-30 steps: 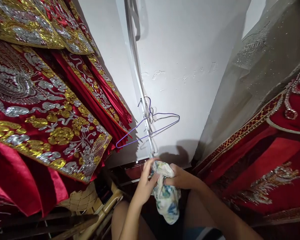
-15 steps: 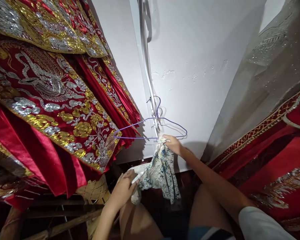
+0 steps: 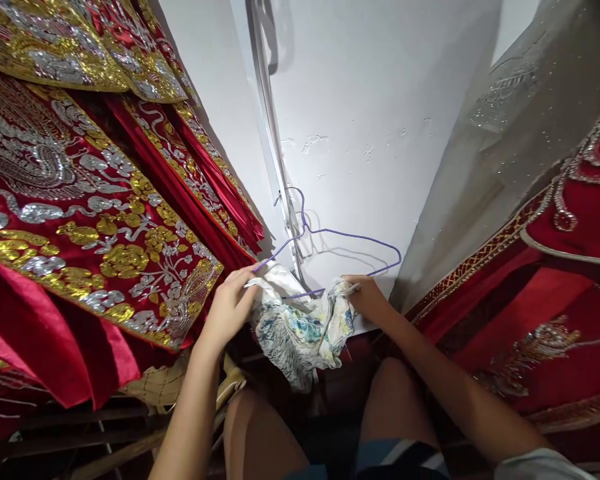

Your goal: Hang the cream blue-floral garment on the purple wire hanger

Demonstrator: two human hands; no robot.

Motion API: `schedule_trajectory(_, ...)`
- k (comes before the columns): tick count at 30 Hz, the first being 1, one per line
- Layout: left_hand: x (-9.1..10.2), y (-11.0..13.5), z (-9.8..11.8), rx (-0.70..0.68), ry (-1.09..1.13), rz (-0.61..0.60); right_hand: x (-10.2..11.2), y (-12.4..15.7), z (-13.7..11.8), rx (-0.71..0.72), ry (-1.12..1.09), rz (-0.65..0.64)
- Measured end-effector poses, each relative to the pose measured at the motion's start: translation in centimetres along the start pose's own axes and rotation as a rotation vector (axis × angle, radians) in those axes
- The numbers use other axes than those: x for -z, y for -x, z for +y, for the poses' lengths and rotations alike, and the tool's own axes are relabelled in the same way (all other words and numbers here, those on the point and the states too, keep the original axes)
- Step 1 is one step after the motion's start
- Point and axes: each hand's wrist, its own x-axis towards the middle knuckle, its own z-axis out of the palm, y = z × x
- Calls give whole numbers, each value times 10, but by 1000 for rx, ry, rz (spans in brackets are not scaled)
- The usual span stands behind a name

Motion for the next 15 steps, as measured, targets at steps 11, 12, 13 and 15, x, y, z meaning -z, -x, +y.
schedule_trajectory(11,-8,-25,-7,-46,-52,153,73,-3,-15,-219,8,349)
schedule_trajectory(12,-6,-27,-7,-65,-76,146,84,-7,-17,-267,-1,265)
schedule_trajectory(13,-3,-29,-7,-78,-98,152,95,-10,-20,-318,-20,144)
schedule_trajectory(15,1,-33,-8,-74,-126,209,114,-10,-25,-401,-95,-147)
